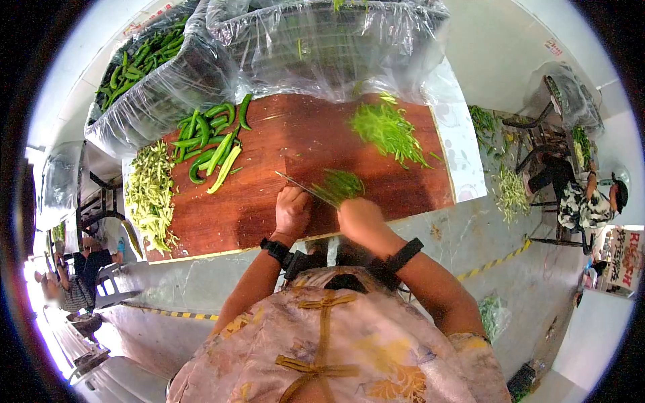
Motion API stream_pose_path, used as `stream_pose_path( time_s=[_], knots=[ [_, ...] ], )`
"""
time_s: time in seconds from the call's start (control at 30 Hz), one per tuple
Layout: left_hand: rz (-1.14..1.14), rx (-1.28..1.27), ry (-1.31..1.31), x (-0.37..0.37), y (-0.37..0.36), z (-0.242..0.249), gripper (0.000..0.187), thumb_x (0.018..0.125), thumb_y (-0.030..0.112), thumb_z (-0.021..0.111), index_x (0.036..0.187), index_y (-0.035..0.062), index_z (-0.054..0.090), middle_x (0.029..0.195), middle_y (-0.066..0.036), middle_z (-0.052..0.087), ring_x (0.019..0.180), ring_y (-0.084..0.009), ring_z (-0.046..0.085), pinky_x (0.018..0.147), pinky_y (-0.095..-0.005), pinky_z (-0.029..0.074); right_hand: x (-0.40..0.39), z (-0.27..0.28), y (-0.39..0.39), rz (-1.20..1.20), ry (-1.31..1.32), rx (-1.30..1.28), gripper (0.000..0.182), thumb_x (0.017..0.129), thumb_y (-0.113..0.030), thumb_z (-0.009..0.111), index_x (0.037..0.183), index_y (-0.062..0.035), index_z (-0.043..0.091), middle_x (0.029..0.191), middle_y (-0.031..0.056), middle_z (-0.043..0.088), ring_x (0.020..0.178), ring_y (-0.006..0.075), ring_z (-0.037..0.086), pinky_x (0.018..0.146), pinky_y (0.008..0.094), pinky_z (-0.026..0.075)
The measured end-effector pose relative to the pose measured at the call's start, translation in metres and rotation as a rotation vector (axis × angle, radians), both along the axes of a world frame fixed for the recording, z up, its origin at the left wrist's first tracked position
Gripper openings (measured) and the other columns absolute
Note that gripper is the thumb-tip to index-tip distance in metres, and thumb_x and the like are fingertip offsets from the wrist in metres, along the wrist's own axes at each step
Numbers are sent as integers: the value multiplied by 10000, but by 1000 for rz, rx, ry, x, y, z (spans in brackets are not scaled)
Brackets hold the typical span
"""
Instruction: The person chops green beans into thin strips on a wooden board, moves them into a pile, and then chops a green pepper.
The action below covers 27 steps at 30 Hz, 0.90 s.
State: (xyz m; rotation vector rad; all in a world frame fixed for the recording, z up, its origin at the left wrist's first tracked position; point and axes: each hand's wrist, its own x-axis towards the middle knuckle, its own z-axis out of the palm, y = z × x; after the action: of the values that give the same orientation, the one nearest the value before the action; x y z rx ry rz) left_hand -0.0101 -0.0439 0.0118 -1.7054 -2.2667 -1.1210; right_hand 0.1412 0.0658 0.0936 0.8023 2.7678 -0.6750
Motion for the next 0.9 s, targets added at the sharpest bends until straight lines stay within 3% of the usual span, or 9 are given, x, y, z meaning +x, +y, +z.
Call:
stream_pose_path(
  time_s=[0.27, 0.47, 0.6, 0.87, 0.9],
  knots=[
    [-44, 34, -45, -1, 0, 1, 93, 654, 1, 594, 736, 39, 574, 845, -89, 579, 801, -291, 535, 701, -382, 436, -25, -14, 3, -7, -19, -117, 320, 830, -229, 552, 677, 43, 620, 667, 251, 589, 650, 429, 587, 601, 503, 474],
    [-58, 45, -50, -1, 2, 3, 146, 662, -21, 605, 799, 30, 608, 893, -113, 609, 823, -304, 565, 733, -390, 455, -38, -32, 8, -123, 170, -93, 338, 838, -262, 547, 693, 34, 622, 680, 246, 586, 661, 429, 579, 622, 514, 458],
    [-63, 45, -37, -1, -1, 4, 156, 691, -25, 601, 836, 30, 619, 905, -124, 614, 832, -320, 572, 741, -396, 461, -11, -23, 8, -150, 188, -2, 333, 839, -271, 552, 695, 22, 617, 664, 241, 580, 646, 425, 574, 608, 505, 456],
    [23, 180, -37, -2, -4, 19, 101, 776, 10, 568, 861, 31, 617, 928, -153, 598, 865, -345, 555, 768, -408, 460, 92, -8, 3, -76, 227, 80, 310, 819, -330, 588, 916, -36, 583, 632, 178, 579, 605, 365, 583, 549, 456, 455],
    [112, 185, -62, -8, -10, -5, 107, 774, 17, 571, 869, 35, 617, 956, -146, 595, 880, -339, 551, 776, -412, 454, 102, -12, 1, -61, 216, 72, 335, 802, -353, 612, 937, -48, 581, 640, 167, 581, 601, 356, 584, 543, 446, 457]
  ],
)
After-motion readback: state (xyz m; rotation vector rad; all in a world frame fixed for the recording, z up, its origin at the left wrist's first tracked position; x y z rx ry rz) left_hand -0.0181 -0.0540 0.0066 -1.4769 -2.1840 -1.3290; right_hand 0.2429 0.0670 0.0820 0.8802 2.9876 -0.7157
